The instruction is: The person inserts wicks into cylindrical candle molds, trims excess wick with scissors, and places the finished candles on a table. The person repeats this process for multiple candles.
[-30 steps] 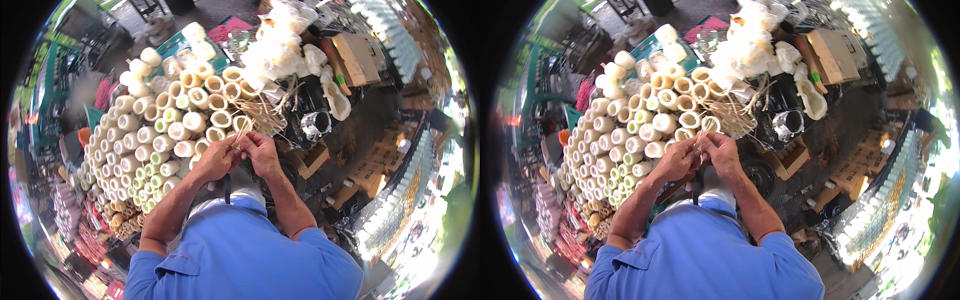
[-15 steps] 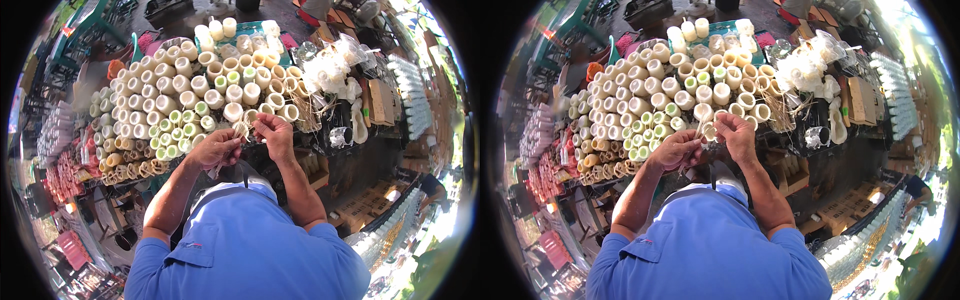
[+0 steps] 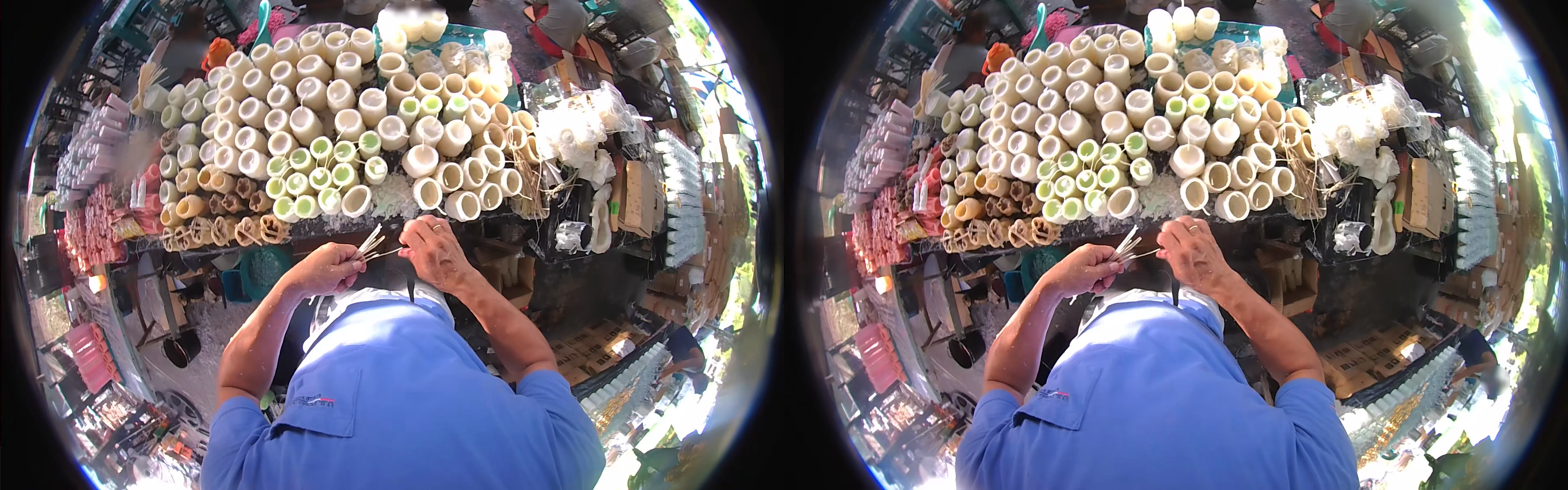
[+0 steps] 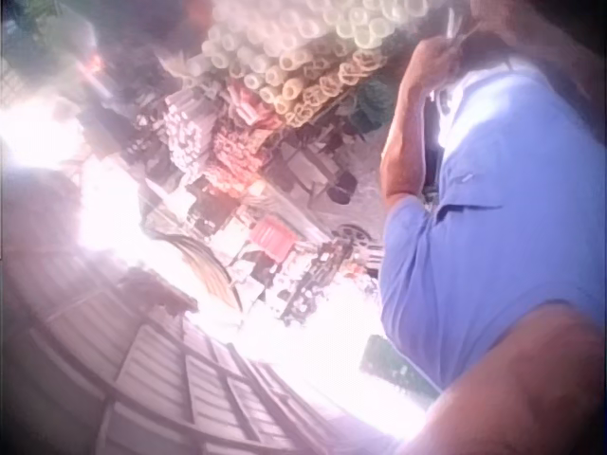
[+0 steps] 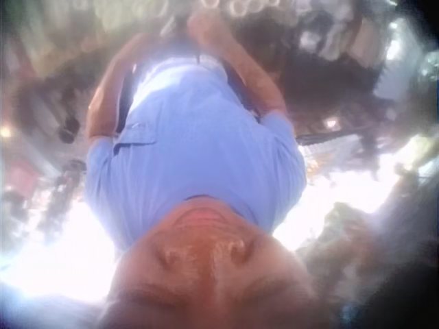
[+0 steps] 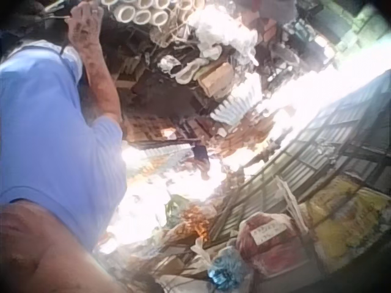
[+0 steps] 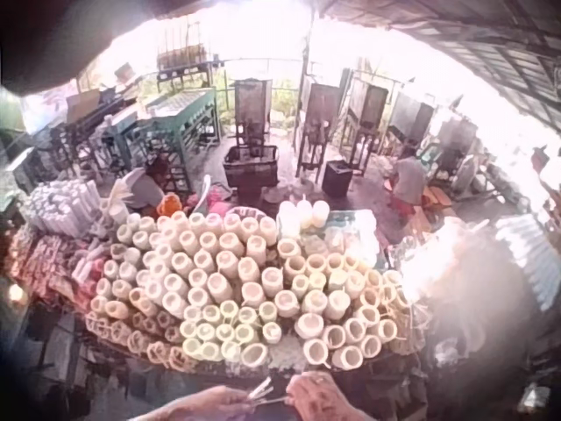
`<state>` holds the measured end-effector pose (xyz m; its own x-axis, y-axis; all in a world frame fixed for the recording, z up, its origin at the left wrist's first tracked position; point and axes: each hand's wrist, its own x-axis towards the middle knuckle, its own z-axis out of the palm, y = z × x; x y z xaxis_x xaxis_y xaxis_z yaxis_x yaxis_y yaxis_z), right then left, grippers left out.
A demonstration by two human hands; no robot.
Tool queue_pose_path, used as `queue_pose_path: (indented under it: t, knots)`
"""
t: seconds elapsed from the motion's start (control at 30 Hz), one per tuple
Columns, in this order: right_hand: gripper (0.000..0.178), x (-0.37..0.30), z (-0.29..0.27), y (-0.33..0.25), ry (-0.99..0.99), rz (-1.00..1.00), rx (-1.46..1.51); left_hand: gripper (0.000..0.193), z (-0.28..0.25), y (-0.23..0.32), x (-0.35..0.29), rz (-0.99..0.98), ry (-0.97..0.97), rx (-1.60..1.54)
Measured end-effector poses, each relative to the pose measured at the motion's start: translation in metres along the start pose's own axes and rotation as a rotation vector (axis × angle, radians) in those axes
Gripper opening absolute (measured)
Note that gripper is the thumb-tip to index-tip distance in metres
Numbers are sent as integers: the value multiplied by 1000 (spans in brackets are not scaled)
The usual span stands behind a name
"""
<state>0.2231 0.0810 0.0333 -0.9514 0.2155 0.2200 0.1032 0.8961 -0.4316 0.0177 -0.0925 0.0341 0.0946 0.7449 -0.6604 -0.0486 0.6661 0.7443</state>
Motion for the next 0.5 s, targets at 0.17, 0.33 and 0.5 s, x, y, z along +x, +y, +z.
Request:
queue_pose_path:
  t: [0.17,0.33,0.5]
  knots:
    - [14,7,38,-6,-129,8,70,17,-4,-16,-1,46,40,-109]
    - [14,12,47,-10,-49,-158,162,18,-20,-23,-9,-62,59,-71]
    - [15,20,57,-22,-190,-142,21,21,-28,-35,-15,0,99,-15]
